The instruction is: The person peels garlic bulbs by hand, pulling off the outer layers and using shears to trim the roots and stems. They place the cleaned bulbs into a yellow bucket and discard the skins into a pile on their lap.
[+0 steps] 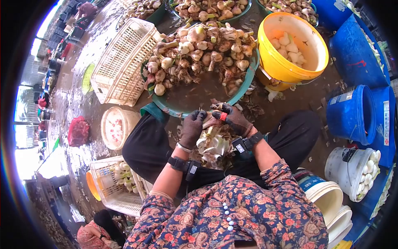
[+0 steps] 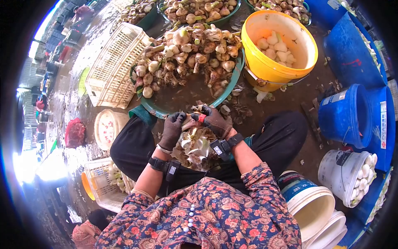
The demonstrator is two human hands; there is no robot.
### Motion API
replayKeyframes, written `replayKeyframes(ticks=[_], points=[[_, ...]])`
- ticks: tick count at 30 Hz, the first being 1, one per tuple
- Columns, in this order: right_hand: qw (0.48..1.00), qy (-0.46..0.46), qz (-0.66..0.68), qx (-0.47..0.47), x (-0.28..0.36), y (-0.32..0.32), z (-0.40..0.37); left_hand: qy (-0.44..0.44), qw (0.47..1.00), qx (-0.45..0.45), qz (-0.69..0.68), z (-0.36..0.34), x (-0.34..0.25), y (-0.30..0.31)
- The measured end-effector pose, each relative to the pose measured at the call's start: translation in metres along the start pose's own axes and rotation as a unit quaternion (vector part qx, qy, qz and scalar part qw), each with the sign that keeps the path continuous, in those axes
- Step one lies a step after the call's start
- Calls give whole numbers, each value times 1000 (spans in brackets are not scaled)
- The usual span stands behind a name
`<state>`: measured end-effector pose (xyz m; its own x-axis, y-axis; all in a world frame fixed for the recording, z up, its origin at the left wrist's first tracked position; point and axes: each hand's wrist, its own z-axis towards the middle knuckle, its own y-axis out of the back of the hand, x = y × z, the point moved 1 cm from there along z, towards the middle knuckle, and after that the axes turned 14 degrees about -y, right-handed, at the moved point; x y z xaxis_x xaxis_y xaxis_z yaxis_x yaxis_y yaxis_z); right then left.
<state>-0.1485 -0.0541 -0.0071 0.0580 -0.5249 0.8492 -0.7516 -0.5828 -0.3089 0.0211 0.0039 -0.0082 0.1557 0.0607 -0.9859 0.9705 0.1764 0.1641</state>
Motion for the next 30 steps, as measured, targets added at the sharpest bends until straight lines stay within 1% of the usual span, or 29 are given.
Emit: replayKeyframes(ticks=[1, 2, 4, 5, 6, 8, 9, 10, 11, 12, 13, 14, 15, 16, 17, 18, 19, 20, 21, 22, 23, 24, 25, 26, 27, 28, 29, 30], points=[[1000, -16, 9, -5, 3, -1, -2, 48, 998, 24, -36, 1, -3, 2], [1000, -17, 10, -6, 2, 0, -1, 49, 998, 25, -36, 0, -6, 3], [999, -39, 19, -22, -4, 2, 3, 30, 987, 120, 104, -3, -21, 2], [999, -39, 19, -20, -10, 3, 6, 51, 994, 91, 36, -4, -22, 0], [999, -31, 26, -6, -12, 3, 8, 52, 994, 90, 37, -5, -18, 1], [999, -22, 33, 6, -18, 6, 9, 68, 996, 35, -47, -5, -6, 1], [998, 23, 61, 10, -13, 3, 7, 117, 988, 53, -87, -5, -13, 3], [994, 69, 89, 14, -8, 1, 4, 118, 988, 53, -88, -7, -16, 3], [986, 63, 148, 40, -6, 4, 3, 170, 972, 31, -162, -10, -17, 3], [986, 63, 148, 41, -5, 2, 4, 220, 947, 10, -235, -14, -17, 2], [990, 43, 133, 7, -4, 0, 5, 202, 949, -17, -241, -15, -16, -1], [992, 24, 117, -28, -3, 0, 6, 202, 949, -16, -242, -14, -15, -2], [993, -21, 117, 0, -3, 2, 8, 103, 986, -27, -125, -11, -16, -2], [993, -22, 117, -1, -4, 3, 6, 4, 999, -38, -5, -10, -16, -1], [1000, 8, 12, -6, -6, 3, 3, -73, 988, 5, 135, -8, -3, 4], [995, 41, -94, -9, -4, 2, 1, -73, 988, 3, 135, -9, -5, 5], [995, 43, -94, -8, -3, 2, 2, -78, 989, 17, 128, -8, -7, 5], [999, 17, -46, 23, -3, 2, 2, -81, 989, 31, 122, -9, -9, 7], [999, -8, 4, 53, -2, 2, 0, -43, 995, 51, 76, -8, -14, 9], [995, -33, 53, 81, -2, 1, -1, -44, 995, 54, 77, -7, -19, 11], [995, -32, 53, 79, 0, 1, -3, 43, 997, 22, -68, -7, -22, 11], [992, -17, 81, 91, 9, -3, -10, 129, 969, -13, -211, -8, -28, 10], [989, -3, 108, 104, 14, -7, -15, 117, 976, -8, -186, -9, -36, 10], [989, -4, 105, 106, 12, -8, -14, 116, 975, -11, -187, -11, -41, 9], [986, 11, 131, 104, 9, -10, -12, -56, 998, 23, -26, -14, -48, 7], [982, 27, 158, 101, 7, -11, -11, -225, 963, 58, 137, -16, -53, 6], [982, 28, 158, 101, 7, -10, -10, -66, 988, 49, -132, -12, -8, 9], [992, 85, 61, 64, 8, -8, -9, -67, 988, 51, -132, -13, -18, 8]])
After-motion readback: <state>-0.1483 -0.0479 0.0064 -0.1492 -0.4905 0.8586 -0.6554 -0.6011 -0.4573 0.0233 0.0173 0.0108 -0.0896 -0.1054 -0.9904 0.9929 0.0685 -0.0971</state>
